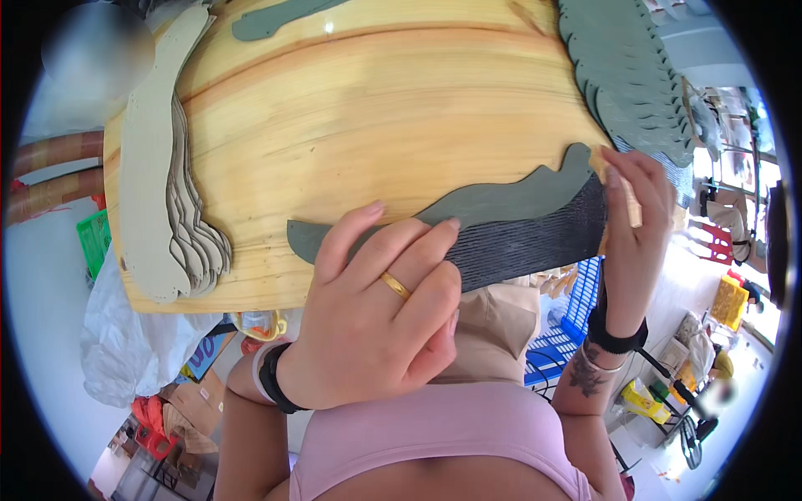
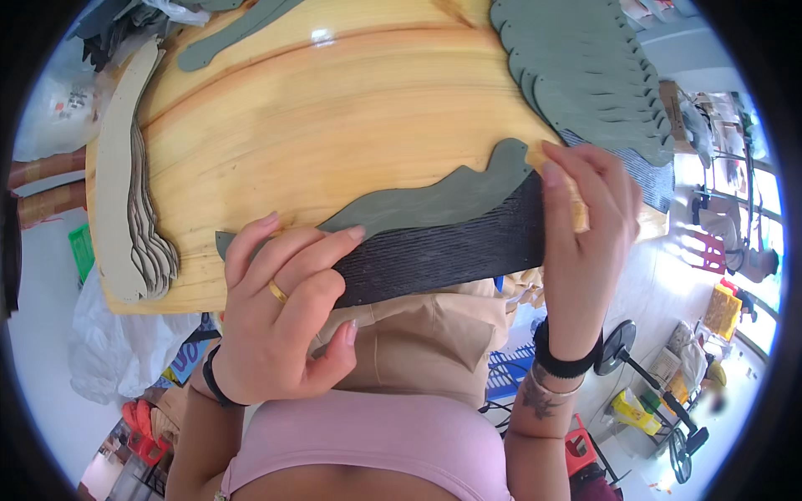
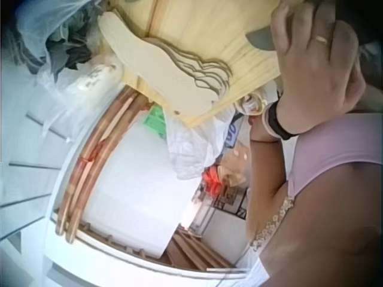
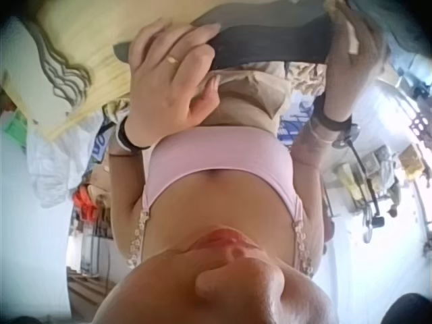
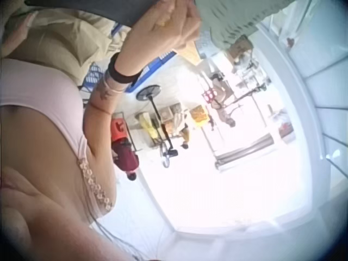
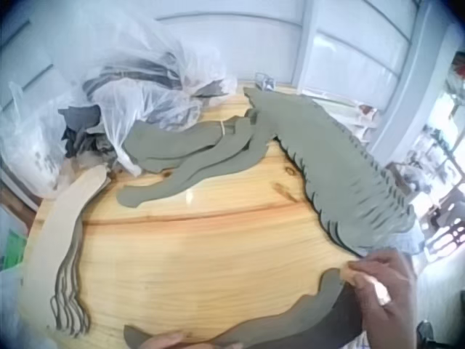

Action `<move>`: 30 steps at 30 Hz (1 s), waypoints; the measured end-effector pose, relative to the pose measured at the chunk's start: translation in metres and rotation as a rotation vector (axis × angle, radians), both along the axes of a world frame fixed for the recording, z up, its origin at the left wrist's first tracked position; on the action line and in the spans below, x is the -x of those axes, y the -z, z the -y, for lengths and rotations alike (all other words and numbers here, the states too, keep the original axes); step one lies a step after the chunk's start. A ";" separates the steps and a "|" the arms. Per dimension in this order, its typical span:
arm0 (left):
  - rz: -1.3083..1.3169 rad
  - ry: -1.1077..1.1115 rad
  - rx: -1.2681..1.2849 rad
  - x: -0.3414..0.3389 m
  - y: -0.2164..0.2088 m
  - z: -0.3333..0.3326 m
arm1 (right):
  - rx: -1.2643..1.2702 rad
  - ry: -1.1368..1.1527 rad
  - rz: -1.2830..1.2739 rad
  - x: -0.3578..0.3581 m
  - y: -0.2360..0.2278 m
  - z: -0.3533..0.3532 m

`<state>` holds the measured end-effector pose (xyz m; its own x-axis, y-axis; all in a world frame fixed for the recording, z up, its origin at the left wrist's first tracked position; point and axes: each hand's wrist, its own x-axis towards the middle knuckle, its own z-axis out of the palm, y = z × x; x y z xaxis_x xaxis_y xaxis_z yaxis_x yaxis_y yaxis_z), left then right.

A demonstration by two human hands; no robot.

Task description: Peeling off protective paper from adhesive shoe upper components and stacking them.

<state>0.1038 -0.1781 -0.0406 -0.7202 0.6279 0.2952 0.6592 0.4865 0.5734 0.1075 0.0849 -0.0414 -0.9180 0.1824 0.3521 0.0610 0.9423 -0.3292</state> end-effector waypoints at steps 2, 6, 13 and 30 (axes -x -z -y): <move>0.003 0.004 0.020 -0.001 -0.001 0.001 | 0.070 0.010 0.062 0.002 -0.003 0.004; -0.009 0.017 0.018 -0.001 -0.002 0.001 | 0.115 -0.080 0.080 0.004 -0.010 -0.003; -0.063 -0.030 0.094 -0.010 -0.008 0.002 | 1.100 -0.091 0.247 0.006 -0.031 -0.009; -0.118 -0.084 0.154 -0.024 -0.003 0.002 | 1.037 -0.118 0.293 0.001 -0.031 -0.014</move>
